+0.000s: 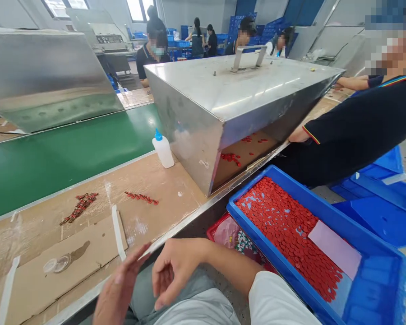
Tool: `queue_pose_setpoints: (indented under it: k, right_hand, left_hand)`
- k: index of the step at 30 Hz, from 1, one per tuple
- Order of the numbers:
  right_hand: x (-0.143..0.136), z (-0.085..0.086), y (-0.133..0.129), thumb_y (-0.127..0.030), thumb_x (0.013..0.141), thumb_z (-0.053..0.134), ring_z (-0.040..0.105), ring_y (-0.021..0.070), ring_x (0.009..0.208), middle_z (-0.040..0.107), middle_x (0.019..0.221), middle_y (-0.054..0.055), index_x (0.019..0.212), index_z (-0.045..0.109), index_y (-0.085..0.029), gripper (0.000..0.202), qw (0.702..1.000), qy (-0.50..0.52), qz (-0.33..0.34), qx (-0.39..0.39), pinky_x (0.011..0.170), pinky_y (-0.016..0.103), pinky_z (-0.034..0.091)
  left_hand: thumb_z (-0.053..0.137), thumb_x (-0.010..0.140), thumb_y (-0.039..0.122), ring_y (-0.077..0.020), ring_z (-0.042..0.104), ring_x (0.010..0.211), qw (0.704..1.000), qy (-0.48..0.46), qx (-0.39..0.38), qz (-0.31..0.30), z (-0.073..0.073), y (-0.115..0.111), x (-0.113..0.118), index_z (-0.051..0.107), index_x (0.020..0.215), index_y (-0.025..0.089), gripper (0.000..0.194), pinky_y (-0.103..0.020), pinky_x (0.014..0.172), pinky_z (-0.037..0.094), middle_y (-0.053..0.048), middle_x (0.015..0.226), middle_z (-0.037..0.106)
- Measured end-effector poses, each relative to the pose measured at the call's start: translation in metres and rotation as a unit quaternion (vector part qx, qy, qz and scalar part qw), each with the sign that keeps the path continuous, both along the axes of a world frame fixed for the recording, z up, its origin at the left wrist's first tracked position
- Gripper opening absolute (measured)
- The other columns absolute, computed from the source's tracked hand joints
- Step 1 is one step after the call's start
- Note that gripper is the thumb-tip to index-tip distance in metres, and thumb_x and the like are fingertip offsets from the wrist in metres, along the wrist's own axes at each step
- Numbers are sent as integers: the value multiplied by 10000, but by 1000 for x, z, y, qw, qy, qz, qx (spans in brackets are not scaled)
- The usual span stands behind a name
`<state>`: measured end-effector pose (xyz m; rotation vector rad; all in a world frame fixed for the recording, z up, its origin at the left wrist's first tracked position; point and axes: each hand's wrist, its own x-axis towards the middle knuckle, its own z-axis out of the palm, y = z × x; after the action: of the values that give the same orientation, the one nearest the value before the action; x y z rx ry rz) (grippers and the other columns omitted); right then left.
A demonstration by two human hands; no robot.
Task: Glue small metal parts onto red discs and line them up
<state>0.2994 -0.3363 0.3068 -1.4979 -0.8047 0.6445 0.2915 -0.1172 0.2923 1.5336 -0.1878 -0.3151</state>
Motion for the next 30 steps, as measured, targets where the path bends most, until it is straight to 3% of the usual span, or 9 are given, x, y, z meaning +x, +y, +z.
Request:
queue_pose_setpoints:
  k: [3, 7, 11, 16, 20, 24, 26, 28, 30]
  right_hand:
    - [-9, 13, -11, -392, 721, 660, 624, 129, 651, 677, 656, 6, 725, 654, -173, 219, 945, -286, -56, -147, 618, 240, 443]
    - [-5, 27, -31, -391, 768, 579, 580, 168, 578, 646, 591, 31, 662, 630, -180, 241, 820, -483, -128, -278, 517, 292, 352]
    - [-7, 31, -46, -365, 825, 529, 557, 175, 546, 624, 568, 42, 692, 638, -177, 255, 773, -517, -127, -346, 486, 290, 301]
    - [-9, 30, -44, -271, 804, 552, 597, 209, 690, 695, 762, 59, 752, 659, -218, 131, 793, -490, -97, -348, 510, 318, 327]
    - [-15, 37, -49, -375, 761, 574, 592, 201, 647, 680, 669, 32, 654, 629, -246, 176, 828, -451, -106, -315, 509, 329, 346]
    - [-13, 45, -90, -412, 755, 625, 583, 121, 544, 652, 574, -41, 643, 637, -233, 211, 894, -305, -159, -286, 507, 251, 375]
    - [-1, 44, -127, -407, 826, 572, 616, 137, 617, 687, 655, -4, 715, 680, -216, 246, 850, -286, -300, -325, 601, 251, 416]
    - [21, 39, -170, -407, 893, 485, 630, 166, 720, 711, 796, 46, 859, 693, -200, 296, 751, -264, -480, -370, 711, 278, 440]
    - [48, 30, -212, -414, 927, 419, 633, 216, 851, 695, 969, 101, 1083, 644, -178, 361, 667, -202, -573, -431, 787, 329, 446]
  left_hand:
    - [441, 908, 407, -289, 406, 1342, 977, -96, 37, -184, 17, -39, 4, 536, 1323, 229, 462, -487, 1147, 281, -93, 1430, 489]
    - [460, 912, 344, -286, 377, 1358, 954, -179, 36, -238, 35, -68, 9, 449, 1388, 246, 486, -496, 1135, 293, -102, 1475, 421]
    - [562, 859, 208, -272, 400, 1339, 932, -258, 93, -236, 46, -81, 7, 394, 1415, 264, 583, -468, 1110, 339, -120, 1475, 397]
    - [568, 842, 141, -277, 410, 1320, 887, -376, 138, -232, 49, -93, 9, 447, 1382, 282, 571, -455, 1053, 412, -129, 1461, 367]
    - [593, 820, 125, -299, 415, 1307, 845, -461, 148, -227, 46, -92, 13, 500, 1342, 308, 561, -485, 1039, 423, -118, 1438, 392]
    - [578, 813, 93, -268, 525, 1196, 872, -456, 115, -133, 23, -78, 21, 608, 1224, 303, 463, -451, 984, 467, -92, 1302, 524]
    - [548, 834, 99, -231, 577, 1112, 899, -411, 138, -64, 6, -71, 29, 647, 1160, 269, 380, -404, 947, 481, -87, 1200, 589]
    - [549, 842, 128, -213, 607, 1041, 907, -385, 165, -41, -11, -65, 39, 677, 1100, 242, 310, -373, 906, 492, -85, 1111, 631]
    - [580, 831, 172, -204, 626, 983, 910, -371, 180, -31, -25, -63, 49, 704, 1051, 235, 260, -349, 872, 503, -79, 1047, 659]
